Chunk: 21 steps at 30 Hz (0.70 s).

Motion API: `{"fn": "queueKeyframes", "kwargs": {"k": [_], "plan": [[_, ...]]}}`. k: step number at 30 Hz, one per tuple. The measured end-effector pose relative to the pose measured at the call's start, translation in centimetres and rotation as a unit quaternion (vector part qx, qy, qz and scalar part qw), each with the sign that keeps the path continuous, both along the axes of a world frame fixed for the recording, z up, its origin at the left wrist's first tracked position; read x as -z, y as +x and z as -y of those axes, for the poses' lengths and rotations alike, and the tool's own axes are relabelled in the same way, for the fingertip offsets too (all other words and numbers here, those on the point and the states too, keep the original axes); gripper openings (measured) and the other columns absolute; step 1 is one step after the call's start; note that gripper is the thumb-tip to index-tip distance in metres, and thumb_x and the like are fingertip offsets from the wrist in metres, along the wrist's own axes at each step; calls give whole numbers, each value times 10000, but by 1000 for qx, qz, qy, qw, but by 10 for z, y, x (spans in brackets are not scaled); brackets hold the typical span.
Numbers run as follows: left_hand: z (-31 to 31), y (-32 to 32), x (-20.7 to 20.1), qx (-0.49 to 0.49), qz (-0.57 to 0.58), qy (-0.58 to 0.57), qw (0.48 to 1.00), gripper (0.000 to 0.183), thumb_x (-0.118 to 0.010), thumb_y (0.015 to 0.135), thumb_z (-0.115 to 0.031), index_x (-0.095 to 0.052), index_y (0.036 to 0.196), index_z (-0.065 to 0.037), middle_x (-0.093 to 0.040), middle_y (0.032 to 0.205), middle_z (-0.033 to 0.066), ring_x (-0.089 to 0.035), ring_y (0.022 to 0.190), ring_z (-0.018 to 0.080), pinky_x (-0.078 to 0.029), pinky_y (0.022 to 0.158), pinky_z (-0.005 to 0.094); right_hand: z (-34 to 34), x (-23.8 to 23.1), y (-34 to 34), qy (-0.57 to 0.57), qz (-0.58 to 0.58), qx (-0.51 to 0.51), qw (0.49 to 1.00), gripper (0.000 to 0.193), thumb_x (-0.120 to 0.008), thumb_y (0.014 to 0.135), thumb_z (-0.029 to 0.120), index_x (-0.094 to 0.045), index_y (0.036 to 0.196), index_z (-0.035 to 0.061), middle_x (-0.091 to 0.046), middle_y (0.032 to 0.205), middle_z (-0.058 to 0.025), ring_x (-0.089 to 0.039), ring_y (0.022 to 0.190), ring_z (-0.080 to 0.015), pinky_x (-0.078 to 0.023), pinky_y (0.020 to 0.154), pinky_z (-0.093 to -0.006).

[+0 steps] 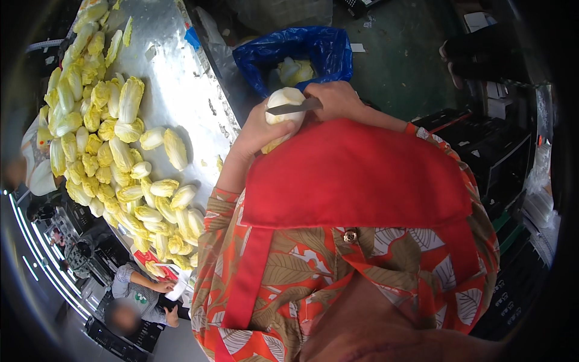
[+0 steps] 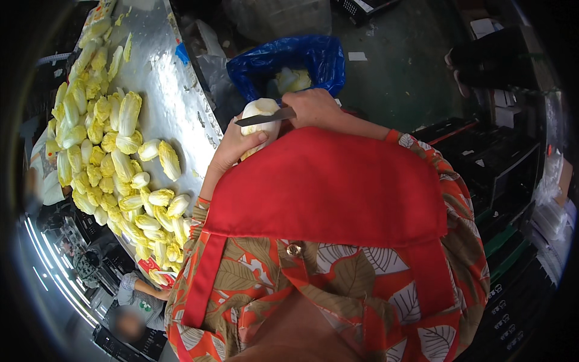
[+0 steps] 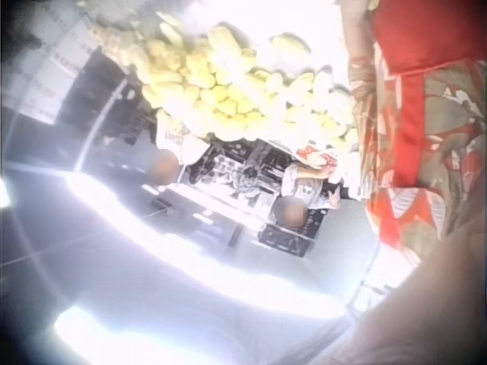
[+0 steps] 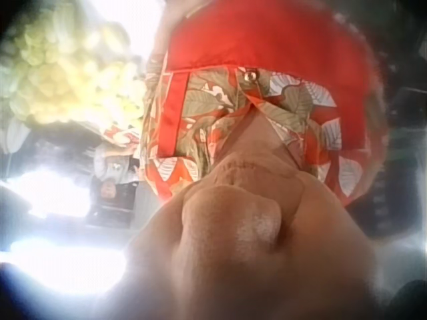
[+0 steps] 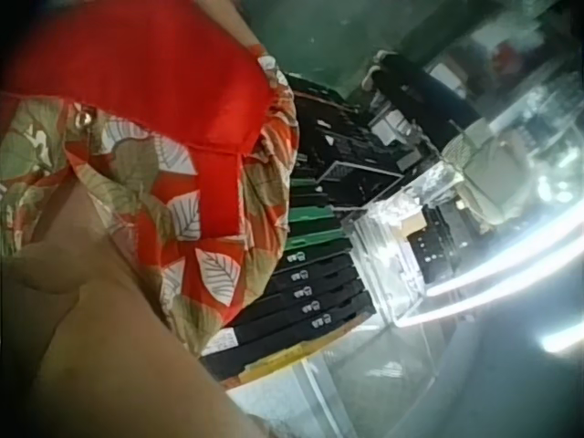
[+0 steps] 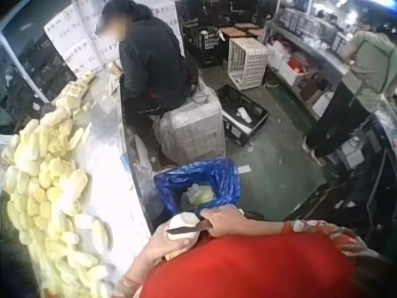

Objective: The person repeatedly picks up napa cabbage from a metal table, uses a knife to trim the base, and places the trimmed pieces into a blue bag. The process is continuous and repetitive throughout the clip.

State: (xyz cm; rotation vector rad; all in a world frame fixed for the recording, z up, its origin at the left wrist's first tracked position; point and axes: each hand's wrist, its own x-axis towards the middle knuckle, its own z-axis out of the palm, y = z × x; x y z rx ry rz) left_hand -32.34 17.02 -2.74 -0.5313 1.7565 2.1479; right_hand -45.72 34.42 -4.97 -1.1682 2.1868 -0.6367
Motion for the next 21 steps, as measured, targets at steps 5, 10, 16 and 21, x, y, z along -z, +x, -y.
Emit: {"fn": "queueKeyframes", "kwargs": {"k": [5,10,16,21], "plan": [[2,-6,0,17,-4,-4,1000,701,-782,673,-303,-514,1237,16,-603,1128,110,-577,1023,183,-446,907,291,-2,9,0,3,2,28,1000,257,-662,738,259,-646,933,92,-677,838,-121,-653,782,-315,-502,690,-417],[1,-1,4,8,-23,-39,999,635,-752,693,-280,-533,1219,1,-610,1107,118,-583,999,173,-456,887,300,-1,3,2,4,0,30,1000,213,-627,765,218,-645,927,80,-677,832,-133,-652,789,-326,-501,701,-427],[-5,-5,-7,-12,-22,-108,994,582,-727,705,-239,-539,1203,-2,-622,1069,112,-592,958,164,-469,855,302,0,8,3,-11,4,67,998,174,-595,783,162,-643,919,66,-675,826,-156,-651,796,-341,-501,718,-441],[-11,-1,-11,-29,-46,-200,978,549,-717,711,-229,-546,1181,-2,-634,1042,113,-606,934,184,-475,838,304,-2,7,1,-1,5,75,997,167,-593,792,166,-645,920,71,-674,831,-152,-650,801,-338,-500,730,-446]]}}
